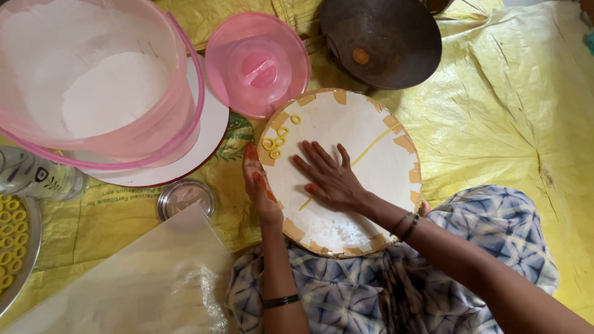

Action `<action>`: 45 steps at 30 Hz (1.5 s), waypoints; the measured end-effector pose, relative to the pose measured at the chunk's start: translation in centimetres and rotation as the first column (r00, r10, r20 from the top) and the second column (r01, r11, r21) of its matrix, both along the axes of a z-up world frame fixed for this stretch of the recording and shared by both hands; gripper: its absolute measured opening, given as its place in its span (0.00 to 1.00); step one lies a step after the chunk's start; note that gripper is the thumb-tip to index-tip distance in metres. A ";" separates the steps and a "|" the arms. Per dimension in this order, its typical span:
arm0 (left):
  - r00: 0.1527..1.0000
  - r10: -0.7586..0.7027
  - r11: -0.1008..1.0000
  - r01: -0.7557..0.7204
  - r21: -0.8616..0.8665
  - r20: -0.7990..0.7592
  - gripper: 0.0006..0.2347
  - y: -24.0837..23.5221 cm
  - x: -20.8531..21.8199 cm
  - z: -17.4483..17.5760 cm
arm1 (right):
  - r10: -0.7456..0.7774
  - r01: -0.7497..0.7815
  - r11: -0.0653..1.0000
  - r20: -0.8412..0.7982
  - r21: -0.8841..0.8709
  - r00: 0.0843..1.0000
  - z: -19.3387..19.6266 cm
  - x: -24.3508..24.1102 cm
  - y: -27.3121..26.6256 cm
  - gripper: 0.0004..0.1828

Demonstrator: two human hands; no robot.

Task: The person rolls a yellow dough strip on a floured board, then pinches off small segments and forms them into rings. The finished rings are placed on a plastic sheet and in a metal bowl.

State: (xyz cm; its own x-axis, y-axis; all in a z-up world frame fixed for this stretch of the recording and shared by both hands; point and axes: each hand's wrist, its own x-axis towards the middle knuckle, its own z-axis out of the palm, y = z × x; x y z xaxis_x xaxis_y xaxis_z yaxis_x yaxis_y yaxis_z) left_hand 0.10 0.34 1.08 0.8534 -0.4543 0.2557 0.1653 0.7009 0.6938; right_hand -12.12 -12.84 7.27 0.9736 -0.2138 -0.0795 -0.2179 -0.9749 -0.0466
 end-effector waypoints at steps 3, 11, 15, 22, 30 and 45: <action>1.000 -0.003 1.000 0.003 -0.004 0.004 0.33 0.0 0.0 0.1 | -0.032 0.032 0.999 -0.013 0.031 0.999 0.0 -0.8 0.8 0.39; 0.999 0.014 1.000 -0.014 -0.002 0.031 0.33 -0.1 0.3 -0.4 | -0.034 0.035 0.999 0.038 -0.034 0.999 -2.6 5.1 -2.5 0.37; 1.000 0.016 1.000 -0.016 0.026 0.008 0.35 0.1 0.0 -0.7 | -0.016 0.087 0.905 0.171 -0.417 0.985 -2.3 6.5 -8.5 0.35; 1.000 0.006 1.000 -0.006 -0.009 -0.004 0.36 -0.1 0.1 -0.5 | -0.169 0.169 0.985 -0.009 -0.023 0.986 -0.8 -0.7 -9.5 0.38; 1.000 -0.007 0.999 0.006 -0.038 -0.021 0.35 -0.3 0.0 -0.2 | -0.203 0.203 0.978 -0.004 0.041 0.979 -0.6 -3.2 -8.2 0.39; 1.000 -0.021 0.999 0.022 0.030 -0.008 0.37 0.3 0.0 0.1 | -0.329 0.328 0.944 -0.008 -0.044 0.944 -0.3 -1.0 -18.4 0.37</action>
State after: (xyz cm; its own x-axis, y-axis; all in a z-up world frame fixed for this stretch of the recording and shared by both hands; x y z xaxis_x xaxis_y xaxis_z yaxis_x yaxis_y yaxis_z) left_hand 0.11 0.65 1.17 0.8451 -0.4800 0.2353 0.1853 0.6759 0.7133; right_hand -13.14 -31.29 6.97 0.8475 -0.5249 -0.0783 -0.5267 -0.8501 -0.0019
